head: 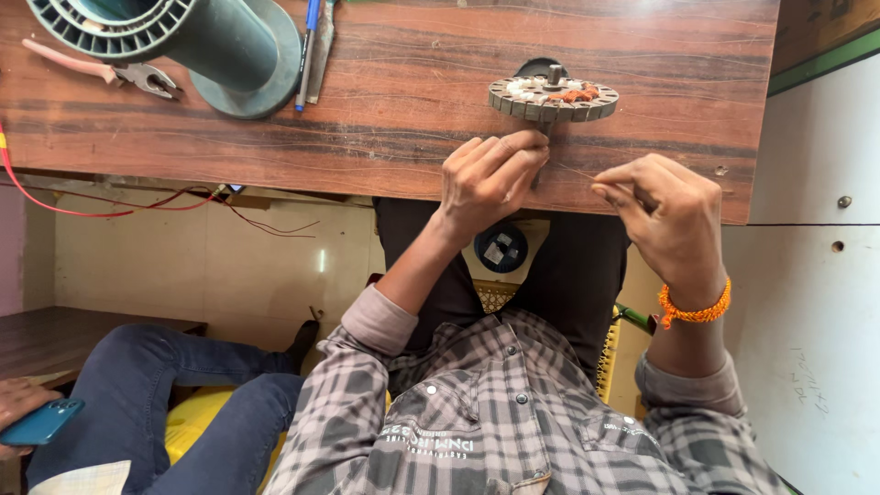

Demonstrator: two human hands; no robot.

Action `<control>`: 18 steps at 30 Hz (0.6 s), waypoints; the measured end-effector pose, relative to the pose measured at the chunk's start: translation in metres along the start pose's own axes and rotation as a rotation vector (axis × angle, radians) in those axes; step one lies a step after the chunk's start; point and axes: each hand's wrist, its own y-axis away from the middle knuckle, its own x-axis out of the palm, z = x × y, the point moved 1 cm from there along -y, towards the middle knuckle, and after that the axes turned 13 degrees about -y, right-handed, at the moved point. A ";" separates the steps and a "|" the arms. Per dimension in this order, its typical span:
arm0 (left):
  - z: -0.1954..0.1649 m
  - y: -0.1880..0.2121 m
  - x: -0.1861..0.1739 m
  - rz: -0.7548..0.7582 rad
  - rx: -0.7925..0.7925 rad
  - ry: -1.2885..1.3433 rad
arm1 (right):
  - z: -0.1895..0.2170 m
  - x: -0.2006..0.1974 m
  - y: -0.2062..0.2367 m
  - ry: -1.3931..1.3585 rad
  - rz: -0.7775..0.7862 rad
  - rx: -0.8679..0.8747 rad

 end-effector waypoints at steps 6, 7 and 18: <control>-0.017 0.001 0.009 -0.009 -0.455 0.462 | 0.008 0.014 -0.044 0.122 0.019 -0.260; -0.017 0.002 0.011 -0.015 -0.505 0.526 | 0.004 0.018 -0.056 0.149 0.022 -0.272; -0.022 0.019 0.043 -0.078 -0.965 0.845 | -0.019 0.012 -0.114 -0.015 0.026 -0.066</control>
